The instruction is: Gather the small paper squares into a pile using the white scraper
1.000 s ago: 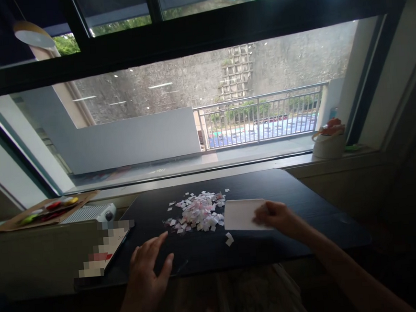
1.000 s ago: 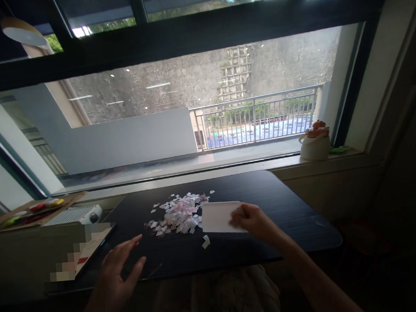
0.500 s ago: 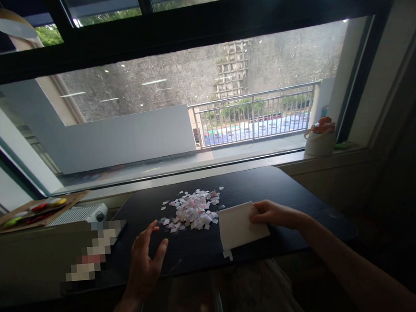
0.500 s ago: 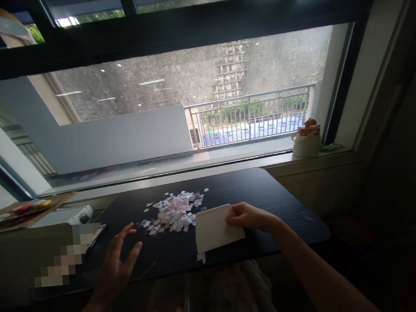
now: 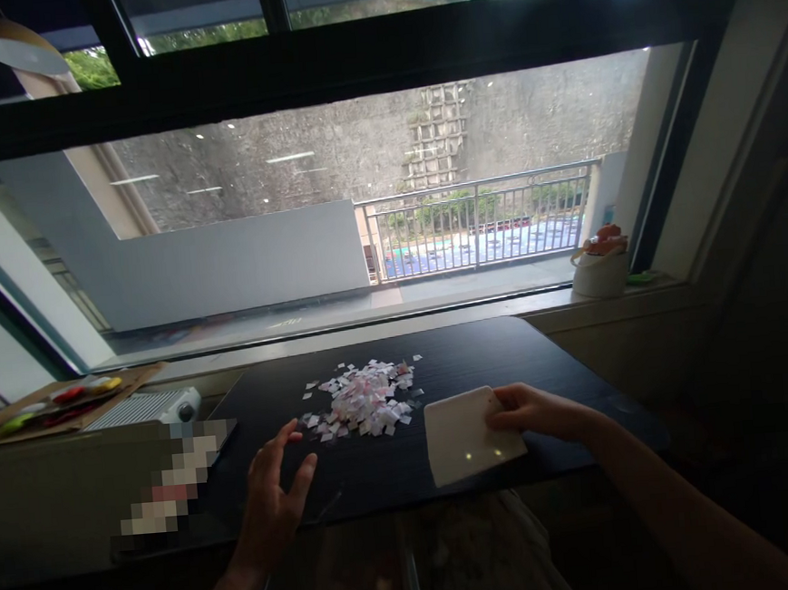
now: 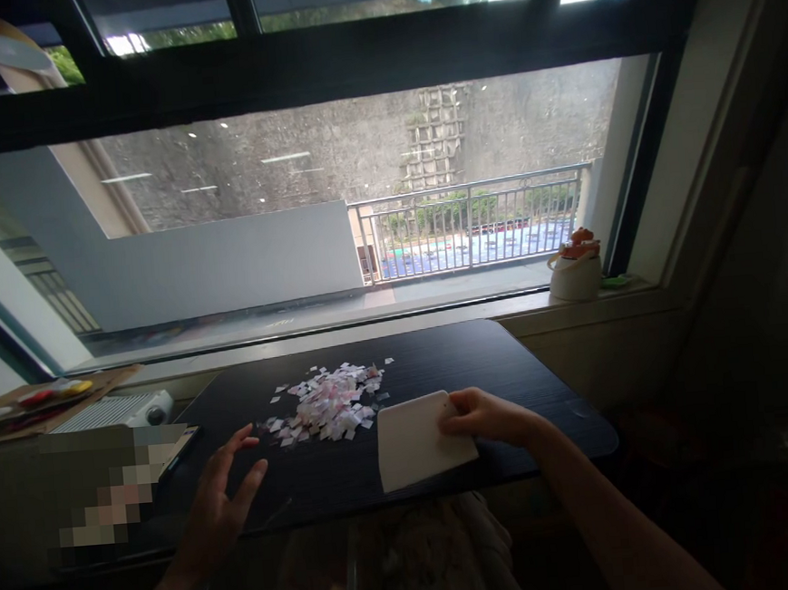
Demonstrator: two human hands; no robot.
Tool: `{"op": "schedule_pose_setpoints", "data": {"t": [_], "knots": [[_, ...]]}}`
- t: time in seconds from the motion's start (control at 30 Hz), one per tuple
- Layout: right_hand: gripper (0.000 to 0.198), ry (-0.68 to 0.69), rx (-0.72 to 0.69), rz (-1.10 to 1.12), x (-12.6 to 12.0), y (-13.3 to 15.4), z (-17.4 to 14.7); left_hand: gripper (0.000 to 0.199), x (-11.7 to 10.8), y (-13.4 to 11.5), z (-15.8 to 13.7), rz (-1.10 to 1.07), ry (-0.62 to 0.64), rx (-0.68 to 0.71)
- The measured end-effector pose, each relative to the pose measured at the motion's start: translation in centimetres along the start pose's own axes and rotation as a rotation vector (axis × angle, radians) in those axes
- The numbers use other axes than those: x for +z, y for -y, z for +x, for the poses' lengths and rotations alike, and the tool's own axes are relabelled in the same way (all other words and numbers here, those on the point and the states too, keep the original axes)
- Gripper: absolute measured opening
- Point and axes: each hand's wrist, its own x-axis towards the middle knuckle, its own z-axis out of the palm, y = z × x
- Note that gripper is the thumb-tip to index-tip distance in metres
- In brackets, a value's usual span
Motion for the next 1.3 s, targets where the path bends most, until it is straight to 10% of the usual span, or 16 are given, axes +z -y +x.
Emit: {"op": "schedule_pose_setpoints", "data": {"t": [0.33,0.7,1.3], "knots": [[0.033,-0.555,-0.212,-0.068,1.3,-1.6,2.9,0.047,0.2,0.2,-0.1,0.023,-0.019,0.028],[0.021,-0.523,-0.351,-0.349,7.8,-1.7,2.3,0.046,0.4,-0.1,-0.1,0.017,-0.012,0.001],[0.021,-0.518,-0.334,-0.529,8.8,-0.7,1.3,0.044,0.5,-0.5,-0.1,0.032,-0.021,0.016]]}}
